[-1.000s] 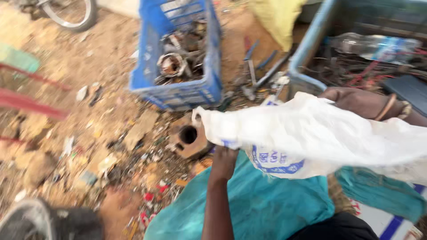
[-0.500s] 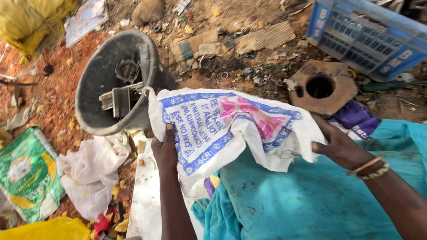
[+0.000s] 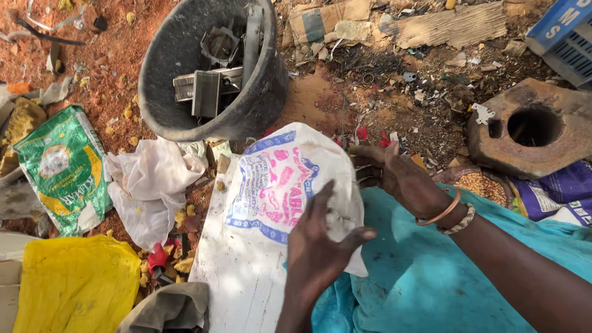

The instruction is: The person sits on the ground and dismantles a small pump-like appliance, striking it with a hammer to break it open, then uses pliers and their hands to pull out copper windings and separate metal parts, placing pieces aside.

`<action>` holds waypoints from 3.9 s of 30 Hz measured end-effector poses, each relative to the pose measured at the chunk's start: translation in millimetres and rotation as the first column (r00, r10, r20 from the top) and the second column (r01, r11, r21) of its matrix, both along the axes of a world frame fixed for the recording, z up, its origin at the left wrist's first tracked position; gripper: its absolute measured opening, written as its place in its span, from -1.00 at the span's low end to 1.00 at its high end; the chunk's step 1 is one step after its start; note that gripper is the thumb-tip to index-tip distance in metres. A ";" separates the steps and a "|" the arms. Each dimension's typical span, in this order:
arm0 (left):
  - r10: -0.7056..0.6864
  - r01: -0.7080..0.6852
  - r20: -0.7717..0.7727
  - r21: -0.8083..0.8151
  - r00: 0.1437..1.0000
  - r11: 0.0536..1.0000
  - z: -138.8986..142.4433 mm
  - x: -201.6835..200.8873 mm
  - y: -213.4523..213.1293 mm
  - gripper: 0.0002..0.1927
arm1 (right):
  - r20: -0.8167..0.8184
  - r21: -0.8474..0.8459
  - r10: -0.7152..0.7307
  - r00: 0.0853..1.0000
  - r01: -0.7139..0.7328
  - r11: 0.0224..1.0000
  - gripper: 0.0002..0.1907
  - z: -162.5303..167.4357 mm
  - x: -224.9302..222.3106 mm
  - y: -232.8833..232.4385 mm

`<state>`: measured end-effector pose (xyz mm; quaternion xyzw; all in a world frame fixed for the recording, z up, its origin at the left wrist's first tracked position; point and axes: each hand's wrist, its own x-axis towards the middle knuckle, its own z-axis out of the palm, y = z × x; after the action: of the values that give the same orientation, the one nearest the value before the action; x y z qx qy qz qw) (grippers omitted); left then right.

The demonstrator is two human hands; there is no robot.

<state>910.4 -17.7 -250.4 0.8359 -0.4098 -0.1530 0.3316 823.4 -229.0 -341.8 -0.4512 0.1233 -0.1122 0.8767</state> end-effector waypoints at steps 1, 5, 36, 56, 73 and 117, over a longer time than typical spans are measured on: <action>0.019 -0.020 -0.018 -0.049 1.000 0.999 -15.4 -11.5 -13.1 -0.12 | -0.016 -0.097 0.035 0.999 -0.037 0.995 -0.21 1.4 -1.9 10.9; 0.199 -0.213 -0.141 -0.092 0.970 0.973 -61.8 -8.6 -28.1 -0.44 | -0.119 -0.229 0.044 0.992 -0.070 0.971 -0.22 -8.1 -4.8 32.7; -0.193 -0.539 -0.981 -0.165 0.003 0.826 -64.8 -5.2 40.4 -0.55 | -0.269 0.146 0.020 0.963 0.020 0.989 -0.44 -40.8 -33.9 64.4; -0.320 -0.932 -0.947 -0.100 -0.018 0.348 -89.0 26.7 139.6 -0.58 | -0.003 0.156 0.437 0.900 -0.431 0.889 -0.43 -27.2 -57.2 49.7; 0.560 -0.556 -0.122 -0.403 0.820 0.727 -0.3 -11.5 72.2 0.01 | -0.122 -0.907 -0.485 0.866 0.102 0.410 -0.77 15.4 -23.2 95.8; 0.379 -0.401 -0.131 -0.330 0.916 0.855 -9.2 -1.9 30.6 -0.15 | 0.021 -0.996 -0.431 0.902 0.058 0.073 -0.74 35.6 -32.2 51.5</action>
<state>908.5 12.9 -259.6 0.8237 -0.2423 -0.0328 0.5116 791.2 -177.5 -306.2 -0.8972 0.2155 -0.2471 0.2960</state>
